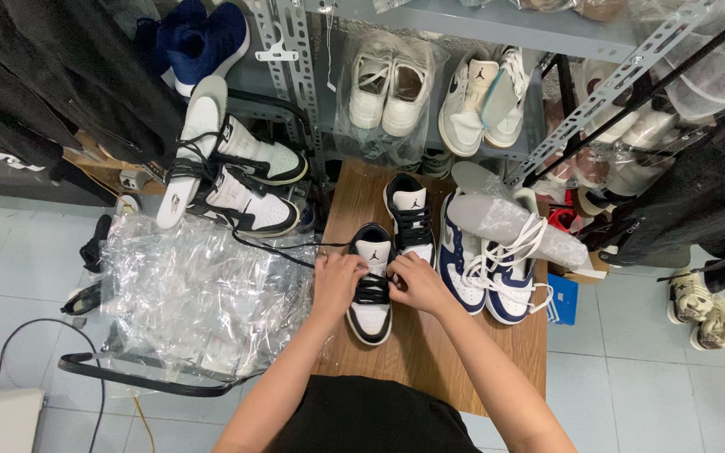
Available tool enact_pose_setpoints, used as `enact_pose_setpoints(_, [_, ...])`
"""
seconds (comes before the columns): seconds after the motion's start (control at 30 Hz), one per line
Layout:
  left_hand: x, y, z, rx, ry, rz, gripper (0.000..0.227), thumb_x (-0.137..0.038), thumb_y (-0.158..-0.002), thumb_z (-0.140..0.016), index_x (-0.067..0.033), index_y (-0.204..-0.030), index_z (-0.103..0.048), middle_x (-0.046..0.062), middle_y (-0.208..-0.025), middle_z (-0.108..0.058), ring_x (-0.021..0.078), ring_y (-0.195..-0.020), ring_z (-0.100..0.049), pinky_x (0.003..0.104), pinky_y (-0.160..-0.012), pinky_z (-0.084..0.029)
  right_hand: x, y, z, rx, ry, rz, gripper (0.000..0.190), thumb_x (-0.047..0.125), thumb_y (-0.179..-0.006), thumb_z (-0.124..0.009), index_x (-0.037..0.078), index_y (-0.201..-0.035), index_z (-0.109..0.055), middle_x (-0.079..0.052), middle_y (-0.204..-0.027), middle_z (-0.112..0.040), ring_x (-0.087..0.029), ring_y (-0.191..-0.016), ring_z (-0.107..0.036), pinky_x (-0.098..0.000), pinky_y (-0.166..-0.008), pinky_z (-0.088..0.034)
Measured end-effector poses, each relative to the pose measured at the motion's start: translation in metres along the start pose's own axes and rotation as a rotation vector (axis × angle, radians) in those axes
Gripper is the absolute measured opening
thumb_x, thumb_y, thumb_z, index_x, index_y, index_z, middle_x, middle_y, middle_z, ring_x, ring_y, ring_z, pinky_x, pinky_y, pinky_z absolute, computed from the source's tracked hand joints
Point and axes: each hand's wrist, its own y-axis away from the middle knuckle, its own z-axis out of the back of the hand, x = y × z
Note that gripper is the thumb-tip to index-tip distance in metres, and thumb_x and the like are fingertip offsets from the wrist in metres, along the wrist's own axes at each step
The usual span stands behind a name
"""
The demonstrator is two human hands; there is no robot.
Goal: The person laces a pair of black and white sneakers, places them into a plastic bag, and then removes blue and white patterned inserts from a pair of white sneakers.
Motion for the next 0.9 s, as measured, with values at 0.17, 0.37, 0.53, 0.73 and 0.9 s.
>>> enact_pose_setpoints(0.17, [-0.003, 0.0, 0.018, 0.012, -0.051, 0.004, 0.008, -0.019, -0.089, -0.071, -0.0137, -0.093, -0.068, 0.001, -0.09, -0.069, 0.0245, -0.094, -0.058, 0.045, -0.096, -0.037, 0.009, 0.001, 0.005, -0.001, 0.006, -0.013, 0.025, 0.017, -0.071, -0.073, 0.008, -0.092, -0.064, -0.006, -0.085, -0.064, -0.03, -0.092, -0.055, -0.0417, -0.079, -0.052])
enact_pose_setpoints(0.37, [-0.034, -0.015, 0.056, 0.301, 0.076, 0.125, 0.018, -0.031, -0.091, -0.071, -0.0132, -0.095, -0.069, 0.001, -0.082, -0.074, 0.0227, -0.083, -0.068, 0.039, -0.082, -0.048, 0.018, 0.0, -0.008, -0.017, 0.135, -0.127, 0.028, 0.03, -0.078, -0.078, 0.008, -0.089, -0.066, -0.008, -0.087, -0.065, -0.03, -0.09, -0.057, -0.044, -0.078, -0.048])
enact_pose_setpoints(0.53, [-0.048, -0.021, 0.092, 0.596, 0.292, 0.394, 0.028, -0.041, -0.098, -0.06, -0.0184, -0.112, -0.068, 0.004, -0.077, -0.078, 0.0241, -0.073, -0.074, 0.037, -0.068, -0.052, 0.012, 0.011, -0.028, -0.36, -0.166, -0.483, 0.016, 0.016, -0.093, -0.065, 0.007, -0.105, -0.071, -0.011, -0.09, -0.07, -0.029, -0.081, -0.067, -0.0383, -0.073, -0.053])
enact_pose_setpoints(0.73, [0.006, 0.006, 0.073, 0.19, 0.084, 0.323, 0.029, -0.029, -0.097, -0.058, -0.0149, -0.122, -0.063, 0.008, -0.113, -0.072, 0.0297, -0.087, -0.073, 0.045, -0.071, -0.056, -0.021, 0.073, 0.028, -1.033, -0.882, -0.615, 0.018, 0.013, -0.112, -0.049, 0.002, -0.106, -0.062, -0.008, -0.08, -0.059, -0.016, -0.059, -0.044, -0.0326, -0.054, -0.038])
enact_pose_setpoints(0.9, [0.04, 0.036, 0.009, 0.225, -0.103, 0.146, 0.047, -0.02, -0.076, -0.069, -0.0071, -0.121, -0.061, 0.019, -0.126, -0.064, 0.0399, -0.078, -0.069, 0.049, -0.067, -0.056, -0.006, 0.117, 0.047, -1.019, -1.236, -0.886, 0.033, 0.03, -0.109, -0.038, 0.008, -0.102, -0.063, -0.004, -0.074, -0.06, -0.014, -0.067, -0.056, -0.0283, -0.061, -0.048])
